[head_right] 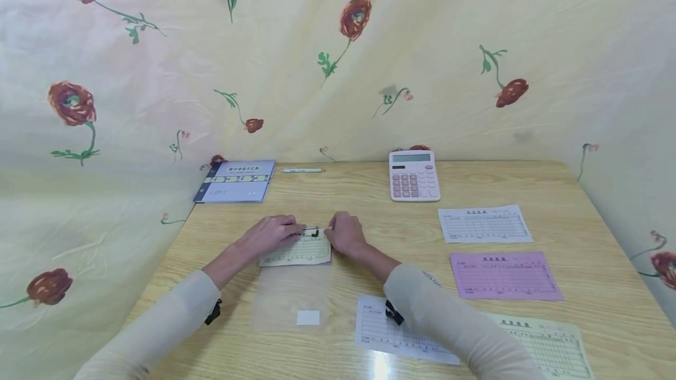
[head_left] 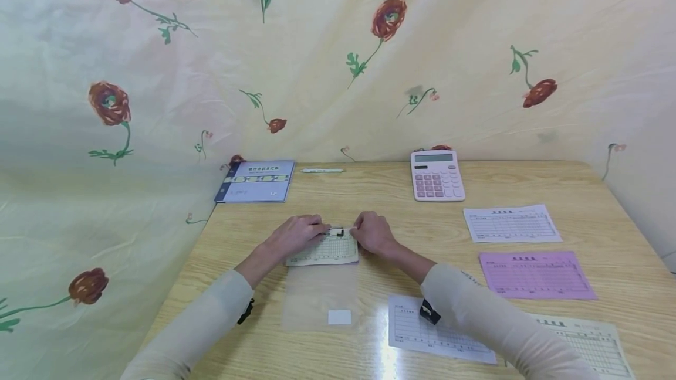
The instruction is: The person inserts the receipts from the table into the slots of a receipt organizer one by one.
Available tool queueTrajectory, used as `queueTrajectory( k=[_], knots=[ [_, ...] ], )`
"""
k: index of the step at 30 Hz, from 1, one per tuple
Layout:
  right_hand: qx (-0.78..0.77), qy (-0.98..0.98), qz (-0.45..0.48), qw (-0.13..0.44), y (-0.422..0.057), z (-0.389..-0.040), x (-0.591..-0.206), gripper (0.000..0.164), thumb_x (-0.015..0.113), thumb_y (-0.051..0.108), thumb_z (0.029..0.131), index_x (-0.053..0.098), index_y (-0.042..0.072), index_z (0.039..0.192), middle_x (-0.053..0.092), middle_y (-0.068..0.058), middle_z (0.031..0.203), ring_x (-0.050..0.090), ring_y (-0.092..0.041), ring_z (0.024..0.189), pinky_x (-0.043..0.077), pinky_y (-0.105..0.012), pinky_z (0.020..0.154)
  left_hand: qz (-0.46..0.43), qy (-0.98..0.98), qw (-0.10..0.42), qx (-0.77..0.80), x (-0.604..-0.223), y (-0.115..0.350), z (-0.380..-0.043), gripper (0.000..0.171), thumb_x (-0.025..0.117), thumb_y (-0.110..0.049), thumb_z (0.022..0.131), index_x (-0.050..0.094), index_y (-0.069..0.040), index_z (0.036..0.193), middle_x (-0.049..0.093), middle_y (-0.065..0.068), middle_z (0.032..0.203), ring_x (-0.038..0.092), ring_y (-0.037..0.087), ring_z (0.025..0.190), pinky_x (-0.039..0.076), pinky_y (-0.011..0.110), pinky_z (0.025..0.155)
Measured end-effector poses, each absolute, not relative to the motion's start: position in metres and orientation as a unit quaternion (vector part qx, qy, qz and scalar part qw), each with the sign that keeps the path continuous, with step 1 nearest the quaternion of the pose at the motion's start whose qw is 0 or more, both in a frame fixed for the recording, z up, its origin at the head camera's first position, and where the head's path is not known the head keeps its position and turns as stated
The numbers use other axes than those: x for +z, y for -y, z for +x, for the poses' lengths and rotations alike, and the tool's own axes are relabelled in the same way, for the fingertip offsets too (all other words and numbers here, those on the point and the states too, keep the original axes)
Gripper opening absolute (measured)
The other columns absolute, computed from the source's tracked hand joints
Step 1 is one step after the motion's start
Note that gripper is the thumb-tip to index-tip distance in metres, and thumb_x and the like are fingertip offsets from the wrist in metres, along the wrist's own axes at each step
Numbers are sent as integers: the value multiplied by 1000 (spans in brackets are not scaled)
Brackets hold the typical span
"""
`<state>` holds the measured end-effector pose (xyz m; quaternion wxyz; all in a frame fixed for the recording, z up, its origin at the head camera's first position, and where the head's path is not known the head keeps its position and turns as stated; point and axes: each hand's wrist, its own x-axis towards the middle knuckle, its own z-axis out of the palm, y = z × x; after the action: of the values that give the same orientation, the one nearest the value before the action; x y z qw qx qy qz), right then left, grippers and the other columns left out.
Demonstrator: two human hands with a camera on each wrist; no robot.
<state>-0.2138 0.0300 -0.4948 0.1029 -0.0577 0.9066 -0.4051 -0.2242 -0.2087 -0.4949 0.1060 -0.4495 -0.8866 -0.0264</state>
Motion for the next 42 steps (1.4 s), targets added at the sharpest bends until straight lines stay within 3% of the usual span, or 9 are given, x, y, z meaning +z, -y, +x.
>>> queueTrajectory(
  k=[6, 9, 16, 30, 42],
  knots=[
    [-387, -915, -85, 72, -35, -213, -490, 15, 68, 2, 98, 75, -7, 108, 74, -13, 90, 62, -16, 64, 48, -23, 54, -445, 890, 96, -33, -493, 207, -224, 24, 77, -16, 100, 80, -10, 122, 71, 1, 96, 66, 9, 76, 57, 20, 68],
    [-389, -913, -89, 79, -38, -214, -488, 15, 69, 3, 99, 79, -6, 106, 77, -13, 90, 64, -15, 63, 50, -23, 54, -442, 892, 92, -34, -492, 207, -224, 24, 77, -16, 100, 80, -9, 123, 71, 1, 96, 65, 9, 76, 57, 20, 68],
    [-413, -896, -73, 144, -41, -219, -482, 18, 69, 9, 103, 79, -5, 107, 73, -7, 71, 66, -15, 54, 52, -23, 51, -435, 896, 85, -32, -491, 207, -223, 24, 76, -17, 101, 80, -10, 123, 71, 2, 98, 68, 10, 79, 59, 21, 70],
    [-504, -824, -36, 257, -45, -215, -474, 20, 72, 8, 101, 77, -10, 107, 74, -16, 77, 72, -20, 59, 64, -31, 61, -437, 895, 83, -18, -491, 207, -222, 26, 74, -18, 103, 78, -10, 127, 71, 3, 101, 67, 11, 79, 59, 22, 72],
    [-521, -821, -10, 232, -44, -210, -480, 19, 73, 5, 100, 77, -10, 110, 74, -15, 79, 74, -21, 63, 64, -30, 63, -445, 891, 68, 65, -487, 203, -218, 29, 65, -14, 108, 72, -8, 136, 71, 7, 114, 70, 14, 91, 61, 23, 81]
  ],
)
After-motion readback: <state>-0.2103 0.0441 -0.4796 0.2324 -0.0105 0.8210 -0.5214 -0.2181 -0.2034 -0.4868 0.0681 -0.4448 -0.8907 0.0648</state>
